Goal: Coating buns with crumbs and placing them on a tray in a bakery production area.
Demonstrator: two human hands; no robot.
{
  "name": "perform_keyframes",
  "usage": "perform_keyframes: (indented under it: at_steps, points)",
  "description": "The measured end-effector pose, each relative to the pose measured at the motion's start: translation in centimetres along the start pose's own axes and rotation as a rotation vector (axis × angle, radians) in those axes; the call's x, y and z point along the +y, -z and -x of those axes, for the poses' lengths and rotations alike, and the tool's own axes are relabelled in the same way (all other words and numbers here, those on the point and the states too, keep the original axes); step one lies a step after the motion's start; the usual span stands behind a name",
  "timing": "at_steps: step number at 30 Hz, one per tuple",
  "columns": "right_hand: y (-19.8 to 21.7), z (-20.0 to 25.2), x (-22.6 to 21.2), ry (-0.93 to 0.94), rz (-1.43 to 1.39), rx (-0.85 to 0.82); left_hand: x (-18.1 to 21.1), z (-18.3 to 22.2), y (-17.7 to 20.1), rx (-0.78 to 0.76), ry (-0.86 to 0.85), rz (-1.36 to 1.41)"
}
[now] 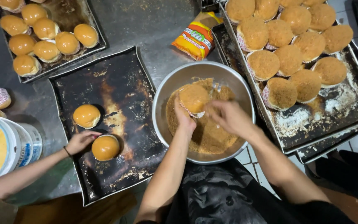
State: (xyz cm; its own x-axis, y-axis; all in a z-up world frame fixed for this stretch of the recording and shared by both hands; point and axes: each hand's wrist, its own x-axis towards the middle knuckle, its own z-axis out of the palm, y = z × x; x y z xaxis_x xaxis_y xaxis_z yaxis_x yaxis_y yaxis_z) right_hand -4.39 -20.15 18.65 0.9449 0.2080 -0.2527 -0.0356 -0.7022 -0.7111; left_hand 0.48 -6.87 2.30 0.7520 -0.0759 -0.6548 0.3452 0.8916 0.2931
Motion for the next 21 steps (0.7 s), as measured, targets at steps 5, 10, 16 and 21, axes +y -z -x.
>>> perform_keyframes:
  at_steps: [5, 10, 16, 21]
  points:
    - [1.1, -3.6, 1.0, 0.066, 0.106, 0.133, -1.6, -1.3, 0.3, -0.045, 0.07, -0.027]
    - [1.8, -6.4, -0.7, 0.137, 0.106, 0.247, -1.5, 0.1, -1.2, -0.079, 0.092, 0.011]
    - [0.5, -8.9, 6.6, 0.064, 0.214, 0.266, 0.4, 0.2, 1.8, 0.005, 0.197, 0.038]
    - [-4.6, -2.3, 6.3, -0.016, 0.335, -0.085, 3.0, 0.7, 1.4, -0.029, 0.205, 0.039]
